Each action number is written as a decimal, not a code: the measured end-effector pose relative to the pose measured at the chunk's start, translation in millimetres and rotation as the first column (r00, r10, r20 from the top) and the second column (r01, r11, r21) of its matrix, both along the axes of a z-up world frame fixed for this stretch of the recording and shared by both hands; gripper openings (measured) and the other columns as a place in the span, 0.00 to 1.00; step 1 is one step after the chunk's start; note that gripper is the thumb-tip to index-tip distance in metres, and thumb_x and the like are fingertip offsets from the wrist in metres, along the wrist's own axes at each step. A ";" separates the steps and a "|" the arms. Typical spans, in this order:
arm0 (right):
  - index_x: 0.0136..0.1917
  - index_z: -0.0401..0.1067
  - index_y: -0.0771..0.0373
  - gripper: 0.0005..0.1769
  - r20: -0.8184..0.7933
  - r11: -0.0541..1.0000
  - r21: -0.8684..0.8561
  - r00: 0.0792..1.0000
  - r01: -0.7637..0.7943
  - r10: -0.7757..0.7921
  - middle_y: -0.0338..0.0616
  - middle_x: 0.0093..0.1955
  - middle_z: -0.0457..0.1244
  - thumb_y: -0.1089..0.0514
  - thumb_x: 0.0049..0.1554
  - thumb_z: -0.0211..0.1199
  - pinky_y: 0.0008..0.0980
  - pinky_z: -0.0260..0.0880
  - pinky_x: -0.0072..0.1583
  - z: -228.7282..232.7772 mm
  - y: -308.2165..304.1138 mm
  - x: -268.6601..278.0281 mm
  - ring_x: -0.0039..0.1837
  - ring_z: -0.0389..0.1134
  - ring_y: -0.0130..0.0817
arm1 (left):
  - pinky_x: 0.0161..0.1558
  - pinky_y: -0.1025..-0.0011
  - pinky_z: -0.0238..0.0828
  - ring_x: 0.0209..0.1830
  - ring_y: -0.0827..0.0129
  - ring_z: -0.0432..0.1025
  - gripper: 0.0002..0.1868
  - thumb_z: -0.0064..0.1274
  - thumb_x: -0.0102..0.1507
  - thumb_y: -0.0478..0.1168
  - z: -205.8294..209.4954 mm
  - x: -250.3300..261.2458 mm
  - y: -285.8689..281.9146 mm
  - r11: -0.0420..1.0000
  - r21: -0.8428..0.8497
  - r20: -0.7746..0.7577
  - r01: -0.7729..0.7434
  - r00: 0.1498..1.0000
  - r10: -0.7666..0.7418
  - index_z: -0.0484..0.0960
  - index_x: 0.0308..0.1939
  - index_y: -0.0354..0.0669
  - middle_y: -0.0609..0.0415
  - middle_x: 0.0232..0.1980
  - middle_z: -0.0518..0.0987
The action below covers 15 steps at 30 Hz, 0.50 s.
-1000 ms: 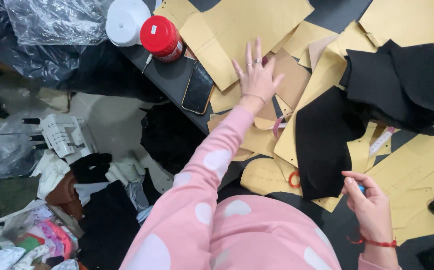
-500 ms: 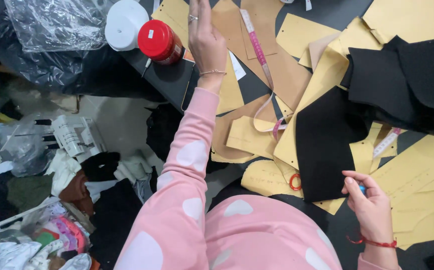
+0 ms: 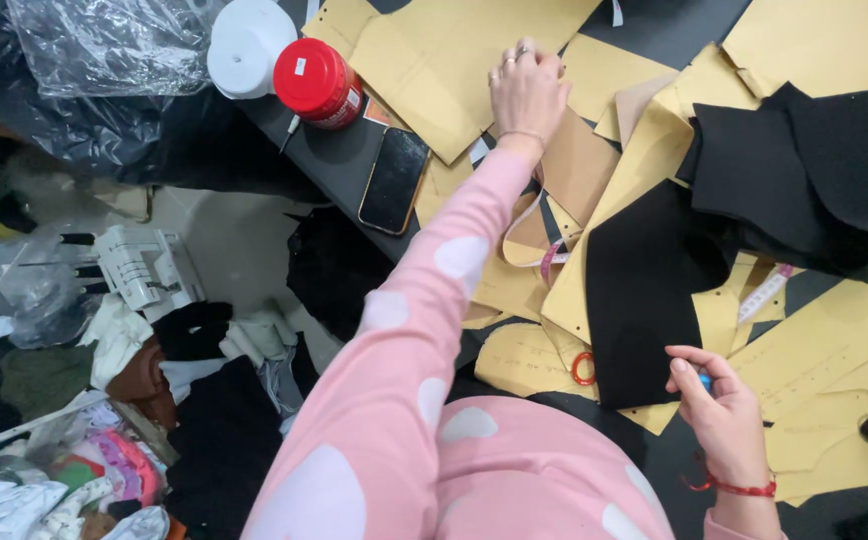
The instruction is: Marking fabric with chalk using paper patterns and then cutting out the pieces with an electric rotary cutter and scissors.
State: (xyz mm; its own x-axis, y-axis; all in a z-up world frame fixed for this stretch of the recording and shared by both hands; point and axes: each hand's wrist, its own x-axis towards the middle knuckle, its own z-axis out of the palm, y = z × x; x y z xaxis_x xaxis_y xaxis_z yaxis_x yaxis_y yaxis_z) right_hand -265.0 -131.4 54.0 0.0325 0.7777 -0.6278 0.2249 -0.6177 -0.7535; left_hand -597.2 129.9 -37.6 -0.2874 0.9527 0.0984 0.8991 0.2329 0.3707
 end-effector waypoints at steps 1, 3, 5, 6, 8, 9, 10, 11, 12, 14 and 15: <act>0.62 0.74 0.64 0.15 0.014 1.000 0.001 1.000 -0.006 0.006 0.35 0.38 0.62 0.59 0.63 0.60 0.19 0.48 0.33 2.3 1.4 -0.4 0.32 0.52 0.17 | 0.71 0.51 0.62 0.71 0.62 0.66 0.17 0.64 0.58 0.52 1.3 7.1 10.5 0.995 -0.075 0.019 -0.068 0.997 0.070 0.83 0.50 0.58 0.56 0.65 0.74; 0.62 0.74 0.64 0.15 0.016 1.000 0.005 0.999 -0.031 0.031 0.36 0.38 0.62 0.59 0.63 0.60 0.19 0.48 0.33 2.3 1.9 2.2 0.32 0.52 0.18 | 0.68 0.57 0.67 0.68 0.63 0.68 0.23 0.64 0.57 0.54 -8.1 21.1 34.0 0.977 -0.145 0.022 -0.155 0.987 0.159 0.80 0.53 0.56 0.56 0.62 0.75; 0.63 0.74 0.64 0.16 -0.030 1.000 0.008 0.999 0.012 -0.011 0.36 0.39 0.62 0.60 0.63 0.59 0.19 0.47 0.33 -3.2 -2.4 9.6 0.32 0.52 0.17 | 0.61 0.55 0.68 0.65 0.60 0.70 0.26 0.61 0.55 0.51 -32.2 34.5 58.2 0.931 -0.156 -0.026 -0.331 0.943 0.331 0.77 0.55 0.52 0.52 0.62 0.75; 0.63 0.74 0.64 0.16 -0.040 1.000 0.008 0.999 -0.006 0.006 0.36 0.39 0.62 0.60 0.63 0.59 0.19 0.47 0.33 -5.7 -3.1 10.3 0.32 0.52 0.17 | 0.61 0.55 0.68 0.65 0.60 0.70 0.26 0.61 0.55 0.51 -41.4 33.0 66.7 0.925 -0.152 -0.036 -0.349 0.937 0.348 0.77 0.55 0.52 0.52 0.62 0.75; 0.64 0.73 0.64 0.16 -0.033 0.998 -0.027 0.998 0.048 -0.049 0.36 0.39 0.62 0.60 0.64 0.58 0.19 0.46 0.34 -7.0 -7.4 17.6 0.33 0.52 0.17 | 0.55 0.54 0.73 0.63 0.56 0.72 0.15 0.50 0.65 0.43 -59.1 45.7 89.9 0.885 -0.159 0.068 -0.437 0.890 0.451 0.77 0.55 0.50 0.48 0.64 0.75; 0.64 0.73 0.64 0.16 -0.034 0.999 -0.025 0.998 0.043 -0.043 0.36 0.39 0.62 0.60 0.64 0.58 0.19 0.46 0.34 -11.5 -8.0 20.3 0.33 0.52 0.17 | 0.55 0.54 0.73 0.63 0.56 0.72 0.15 0.50 0.65 0.43 -56.8 42.5 90.8 0.883 -0.156 0.069 -0.442 0.887 0.456 0.77 0.55 0.50 0.48 0.64 0.75; 0.65 0.72 0.64 0.16 -0.031 0.999 -0.023 0.998 0.048 -0.049 0.37 0.40 0.62 0.61 0.64 0.59 0.19 0.47 0.34 -16.2 -8.5 23.3 0.33 0.51 0.17 | 0.54 0.52 0.73 0.62 0.53 0.73 0.14 0.48 0.66 0.42 -54.6 39.5 91.7 0.866 -0.221 0.140 -0.448 0.864 0.483 0.76 0.56 0.48 0.46 0.63 0.75; 0.65 0.72 0.65 0.17 -0.027 0.998 -0.020 0.998 0.060 -0.060 0.38 0.40 0.62 0.61 0.64 0.59 0.19 0.47 0.34 -20.6 -10.4 26.3 0.33 0.51 0.18 | 0.53 0.51 0.73 0.61 0.51 0.73 0.14 0.45 0.68 0.41 -52.3 38.9 93.1 0.850 -0.285 0.210 -0.443 0.836 0.506 0.75 0.57 0.47 0.44 0.63 0.76; 0.65 0.72 0.65 0.17 -0.027 0.998 -0.017 0.998 0.060 -0.061 0.38 0.40 0.62 0.61 0.64 0.59 0.19 0.47 0.34 -21.5 -9.7 27.6 0.33 0.51 0.18 | 0.53 0.51 0.73 0.61 0.51 0.73 0.14 0.45 0.68 0.41 -59.9 36.9 96.9 0.851 -0.283 0.212 -0.442 0.836 0.505 0.75 0.57 0.47 0.44 0.63 0.76; 0.65 0.72 0.65 0.17 -0.059 0.999 -0.014 0.997 0.052 -0.053 0.38 0.39 0.61 0.60 0.64 0.59 0.21 0.45 0.33 -24.0 -10.2 28.9 0.31 0.50 0.18 | 0.57 0.52 0.71 0.58 0.53 0.76 0.17 0.48 0.67 0.42 -77.2 29.6 100.2 0.848 -0.379 0.271 -0.370 0.832 0.484 0.73 0.59 0.47 0.47 0.58 0.80; 0.65 0.72 0.65 0.17 -0.061 0.999 -0.012 0.997 0.052 -0.053 0.38 0.39 0.61 0.60 0.64 0.59 0.21 0.45 0.33 -19.9 -8.8 24.9 0.31 0.50 0.18 | 0.57 0.52 0.71 0.58 0.53 0.76 0.17 0.48 0.67 0.42 -66.4 27.1 91.2 0.849 -0.377 0.271 -0.370 0.833 0.483 0.73 0.59 0.47 0.47 0.58 0.80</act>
